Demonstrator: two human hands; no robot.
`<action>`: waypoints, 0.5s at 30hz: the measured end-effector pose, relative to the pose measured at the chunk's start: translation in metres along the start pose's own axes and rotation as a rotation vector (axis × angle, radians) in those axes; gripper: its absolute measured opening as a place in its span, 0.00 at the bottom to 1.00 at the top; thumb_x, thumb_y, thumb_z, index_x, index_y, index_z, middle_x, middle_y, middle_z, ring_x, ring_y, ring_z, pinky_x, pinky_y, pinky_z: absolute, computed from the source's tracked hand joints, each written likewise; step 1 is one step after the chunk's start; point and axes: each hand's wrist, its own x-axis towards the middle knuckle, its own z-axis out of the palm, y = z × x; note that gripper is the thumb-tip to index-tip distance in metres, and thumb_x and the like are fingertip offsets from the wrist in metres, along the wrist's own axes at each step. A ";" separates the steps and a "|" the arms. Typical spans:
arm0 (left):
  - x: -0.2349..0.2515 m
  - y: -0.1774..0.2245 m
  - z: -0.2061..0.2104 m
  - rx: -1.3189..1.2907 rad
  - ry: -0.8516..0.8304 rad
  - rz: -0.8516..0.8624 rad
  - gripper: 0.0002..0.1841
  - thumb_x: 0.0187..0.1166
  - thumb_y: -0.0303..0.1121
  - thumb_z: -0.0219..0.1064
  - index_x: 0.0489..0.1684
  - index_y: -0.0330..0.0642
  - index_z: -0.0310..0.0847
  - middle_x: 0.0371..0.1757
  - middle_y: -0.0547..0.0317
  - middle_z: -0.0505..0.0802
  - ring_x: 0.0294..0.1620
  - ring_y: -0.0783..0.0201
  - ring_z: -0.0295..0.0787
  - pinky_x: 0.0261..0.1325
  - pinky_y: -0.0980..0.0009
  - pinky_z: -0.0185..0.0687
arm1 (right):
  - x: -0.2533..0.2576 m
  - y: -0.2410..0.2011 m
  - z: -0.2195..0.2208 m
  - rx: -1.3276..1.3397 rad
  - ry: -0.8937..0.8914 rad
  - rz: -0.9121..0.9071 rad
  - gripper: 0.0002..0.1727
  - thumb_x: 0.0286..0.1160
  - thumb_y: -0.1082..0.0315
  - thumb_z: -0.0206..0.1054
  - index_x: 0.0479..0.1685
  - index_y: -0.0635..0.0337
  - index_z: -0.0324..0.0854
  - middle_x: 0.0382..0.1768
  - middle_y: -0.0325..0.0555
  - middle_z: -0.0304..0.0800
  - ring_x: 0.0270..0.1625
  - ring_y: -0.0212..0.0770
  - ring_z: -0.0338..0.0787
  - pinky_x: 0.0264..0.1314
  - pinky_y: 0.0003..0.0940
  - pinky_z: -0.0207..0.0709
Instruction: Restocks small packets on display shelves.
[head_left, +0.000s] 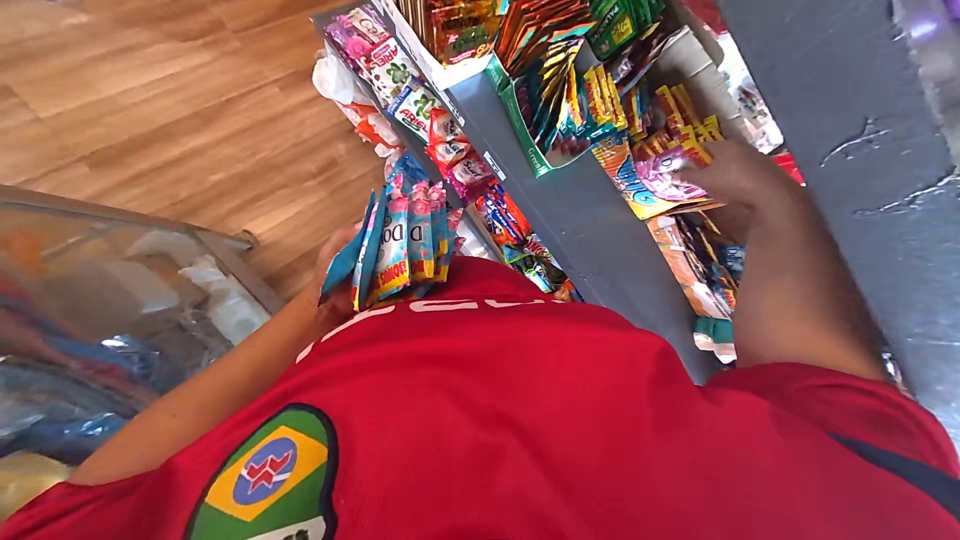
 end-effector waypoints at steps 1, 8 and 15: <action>0.000 0.000 0.000 -0.008 -0.006 -0.003 0.10 0.79 0.43 0.59 0.40 0.61 0.89 0.37 0.71 0.96 0.39 0.79 0.93 0.41 0.78 0.90 | -0.004 -0.003 -0.003 0.007 0.005 0.009 0.26 0.87 0.71 0.61 0.77 0.81 0.65 0.71 0.80 0.75 0.76 0.71 0.75 0.80 0.62 0.61; 0.000 0.000 0.001 -0.003 0.063 -0.023 0.13 0.81 0.41 0.53 0.42 0.60 0.87 0.37 0.70 0.96 0.38 0.78 0.93 0.39 0.78 0.90 | 0.015 0.008 0.005 0.021 0.020 0.029 0.30 0.86 0.68 0.64 0.78 0.81 0.64 0.73 0.81 0.73 0.78 0.72 0.72 0.81 0.65 0.58; -0.001 0.000 0.000 -0.001 0.079 -0.018 0.16 0.83 0.39 0.50 0.39 0.59 0.88 0.35 0.71 0.96 0.37 0.79 0.92 0.41 0.79 0.89 | 0.026 0.008 0.014 0.062 0.057 -0.020 0.30 0.87 0.69 0.62 0.80 0.82 0.60 0.74 0.81 0.71 0.79 0.72 0.72 0.81 0.64 0.59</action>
